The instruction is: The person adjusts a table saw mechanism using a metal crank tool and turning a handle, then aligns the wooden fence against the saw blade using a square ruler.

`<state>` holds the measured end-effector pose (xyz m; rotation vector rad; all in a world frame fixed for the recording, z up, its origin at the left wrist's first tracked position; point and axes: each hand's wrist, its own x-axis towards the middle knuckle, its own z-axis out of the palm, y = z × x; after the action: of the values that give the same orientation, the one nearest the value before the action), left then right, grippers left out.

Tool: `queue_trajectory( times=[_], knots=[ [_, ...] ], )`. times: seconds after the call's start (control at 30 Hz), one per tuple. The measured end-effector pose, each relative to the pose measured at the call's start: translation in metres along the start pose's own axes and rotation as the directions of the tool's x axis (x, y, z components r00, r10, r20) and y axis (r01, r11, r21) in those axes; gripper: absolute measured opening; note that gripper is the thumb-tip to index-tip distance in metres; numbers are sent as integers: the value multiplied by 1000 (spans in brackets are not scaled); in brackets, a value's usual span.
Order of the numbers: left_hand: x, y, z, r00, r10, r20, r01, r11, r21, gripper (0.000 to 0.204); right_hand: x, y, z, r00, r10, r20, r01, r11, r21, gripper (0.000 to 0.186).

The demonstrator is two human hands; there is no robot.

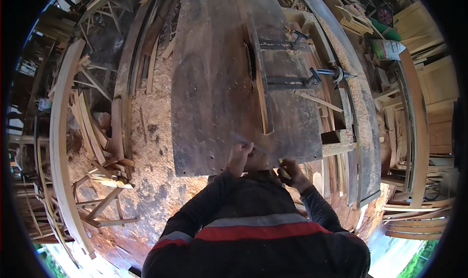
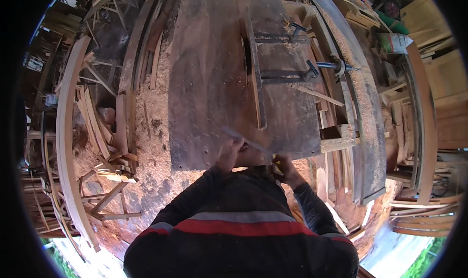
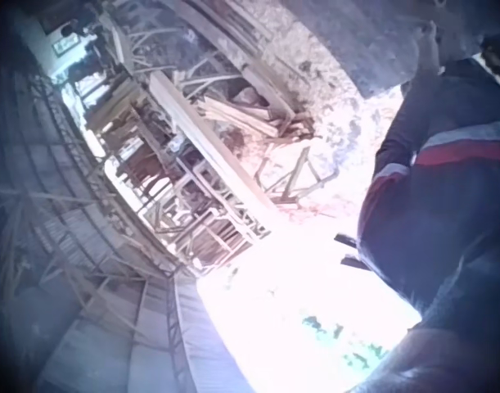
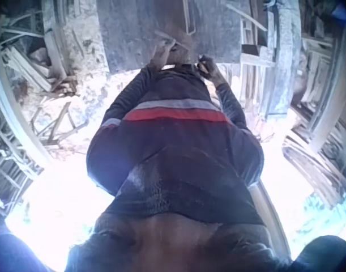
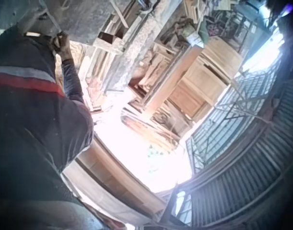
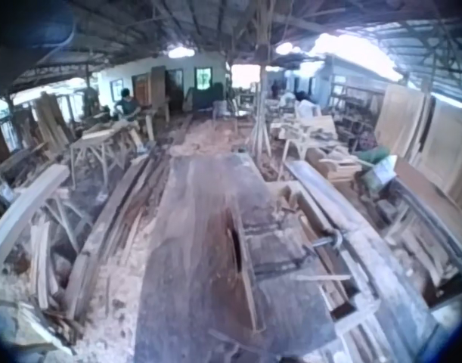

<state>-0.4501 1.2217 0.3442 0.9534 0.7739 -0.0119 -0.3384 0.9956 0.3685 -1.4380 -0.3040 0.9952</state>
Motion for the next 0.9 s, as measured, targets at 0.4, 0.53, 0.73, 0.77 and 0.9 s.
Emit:
queue_trajectory(
  times=[0.4,0.53,0.73,0.77,0.9],
  knots=[
    [91,194,-69,898,100,429,-301,851,431,25,88,-117,58,895,-186,405,313,909,-274,47],
    [158,185,-111,901,234,365,-401,127,907,35,171,-152,-46,956,-2,-292,87,956,279,64],
    [206,182,-75,909,353,223,-322,253,912,41,309,-169,-78,692,178,-699,110,932,346,76],
    [212,186,-73,914,317,252,-341,267,902,44,327,-177,-81,554,169,-815,174,934,311,79],
    [205,205,-80,966,14,258,-258,86,962,61,337,-199,-48,296,18,-955,-12,1000,15,80]
  ],
)
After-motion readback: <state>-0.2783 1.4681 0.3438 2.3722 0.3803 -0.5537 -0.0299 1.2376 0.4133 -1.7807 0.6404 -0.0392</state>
